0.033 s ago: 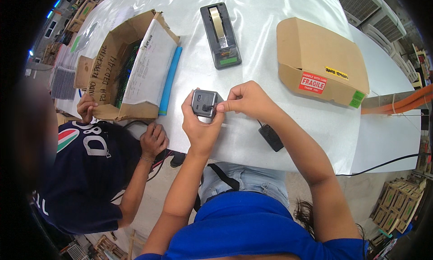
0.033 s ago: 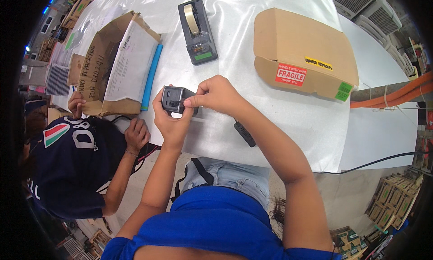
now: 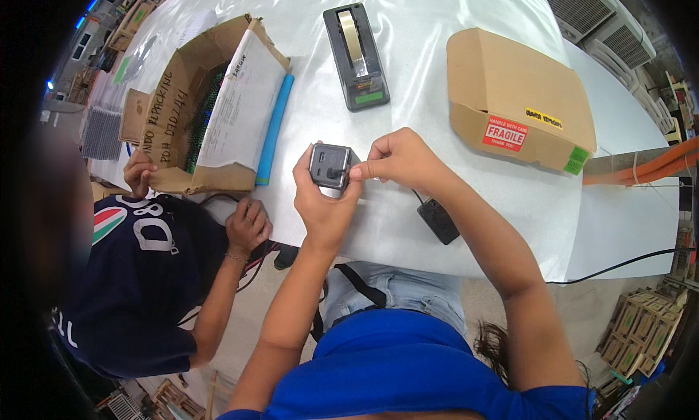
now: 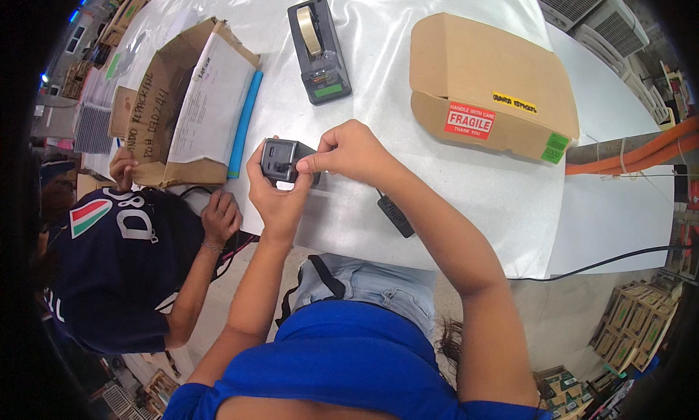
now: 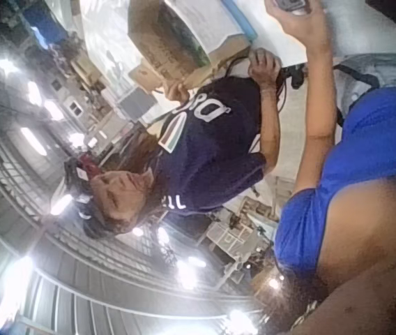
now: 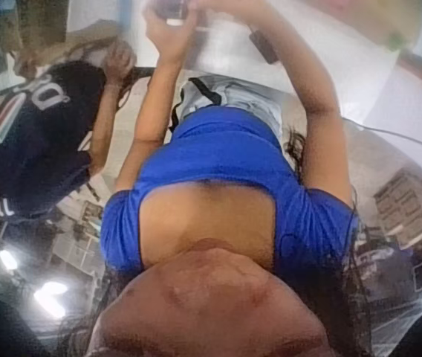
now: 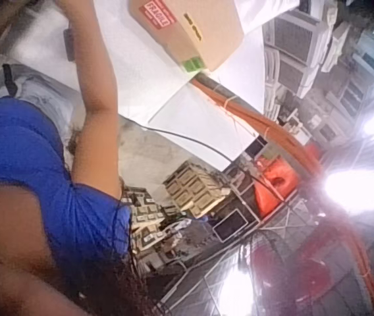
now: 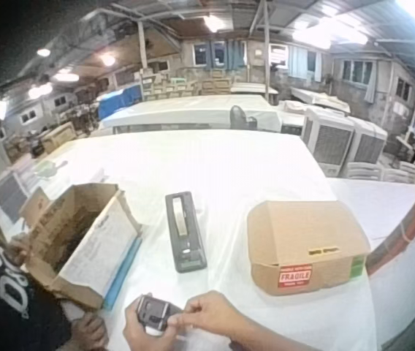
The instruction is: The person wraps black power bricks with adhesive tape from a dispenser and organizes them on a table.
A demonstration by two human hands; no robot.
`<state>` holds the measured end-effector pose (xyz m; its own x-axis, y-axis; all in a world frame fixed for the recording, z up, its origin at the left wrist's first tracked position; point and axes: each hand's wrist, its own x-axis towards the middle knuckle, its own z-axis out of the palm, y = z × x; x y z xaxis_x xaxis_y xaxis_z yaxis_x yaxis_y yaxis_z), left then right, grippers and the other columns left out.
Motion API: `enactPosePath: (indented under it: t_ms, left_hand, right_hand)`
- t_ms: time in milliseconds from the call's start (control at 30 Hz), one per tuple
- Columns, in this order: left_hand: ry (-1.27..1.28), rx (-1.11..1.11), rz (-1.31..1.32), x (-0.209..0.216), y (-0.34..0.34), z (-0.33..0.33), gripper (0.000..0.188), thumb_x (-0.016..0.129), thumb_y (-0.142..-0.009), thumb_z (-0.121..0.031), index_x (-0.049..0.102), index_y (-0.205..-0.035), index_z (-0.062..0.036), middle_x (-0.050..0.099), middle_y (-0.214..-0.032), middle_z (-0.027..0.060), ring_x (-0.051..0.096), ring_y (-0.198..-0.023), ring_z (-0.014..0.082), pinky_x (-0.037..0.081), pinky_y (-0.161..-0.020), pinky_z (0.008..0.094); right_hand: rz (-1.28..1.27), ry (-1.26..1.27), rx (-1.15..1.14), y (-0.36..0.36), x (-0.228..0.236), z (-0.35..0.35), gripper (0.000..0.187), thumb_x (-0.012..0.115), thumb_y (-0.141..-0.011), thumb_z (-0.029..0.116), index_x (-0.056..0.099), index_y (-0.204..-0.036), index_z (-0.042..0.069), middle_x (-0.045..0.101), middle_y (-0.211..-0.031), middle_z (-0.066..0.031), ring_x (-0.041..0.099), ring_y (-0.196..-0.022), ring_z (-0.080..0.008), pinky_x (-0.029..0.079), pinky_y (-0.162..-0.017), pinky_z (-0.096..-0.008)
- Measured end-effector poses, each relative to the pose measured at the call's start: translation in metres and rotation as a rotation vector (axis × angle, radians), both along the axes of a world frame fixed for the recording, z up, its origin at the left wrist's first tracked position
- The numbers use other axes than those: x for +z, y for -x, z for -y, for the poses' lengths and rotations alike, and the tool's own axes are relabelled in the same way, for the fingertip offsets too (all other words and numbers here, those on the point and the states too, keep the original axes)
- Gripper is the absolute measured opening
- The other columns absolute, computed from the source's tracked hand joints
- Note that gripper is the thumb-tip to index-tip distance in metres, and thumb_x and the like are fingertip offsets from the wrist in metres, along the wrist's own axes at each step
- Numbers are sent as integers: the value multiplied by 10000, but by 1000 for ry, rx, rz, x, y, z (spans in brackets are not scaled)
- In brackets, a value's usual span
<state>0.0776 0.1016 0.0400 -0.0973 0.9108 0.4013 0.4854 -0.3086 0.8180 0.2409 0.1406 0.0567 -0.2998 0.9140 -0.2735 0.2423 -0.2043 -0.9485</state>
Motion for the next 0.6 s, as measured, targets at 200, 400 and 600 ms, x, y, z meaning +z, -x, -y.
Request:
enactPosePath:
  t_ms: [200,400,600]
  left_hand:
    - [70,-20,-14,8,-1,1,641,741,-726,-56,388,-1250,53,562,-1186,183,613,-958,180,510,-826,287]
    - [93,-16,-11,5,2,3,677,756,-711,-67,375,-1259,46,564,-1187,178,613,-959,188,508,-827,291]
    - [139,-200,-45,15,14,7,790,780,-686,-120,307,-1298,39,484,-1273,201,569,-1054,208,478,-887,334]
  right_hand:
    - [-23,37,12,0,3,-4,358,834,-625,312,646,-618,8,570,-510,-54,512,-465,-107,386,-463,-249]
    - [13,43,25,2,2,-6,331,826,-629,282,642,-620,6,580,-525,-59,521,-478,-111,391,-460,-262]
    - [-18,9,-34,9,-10,2,323,810,-659,274,641,-630,-1,595,-546,-63,532,-495,-114,413,-478,-265]
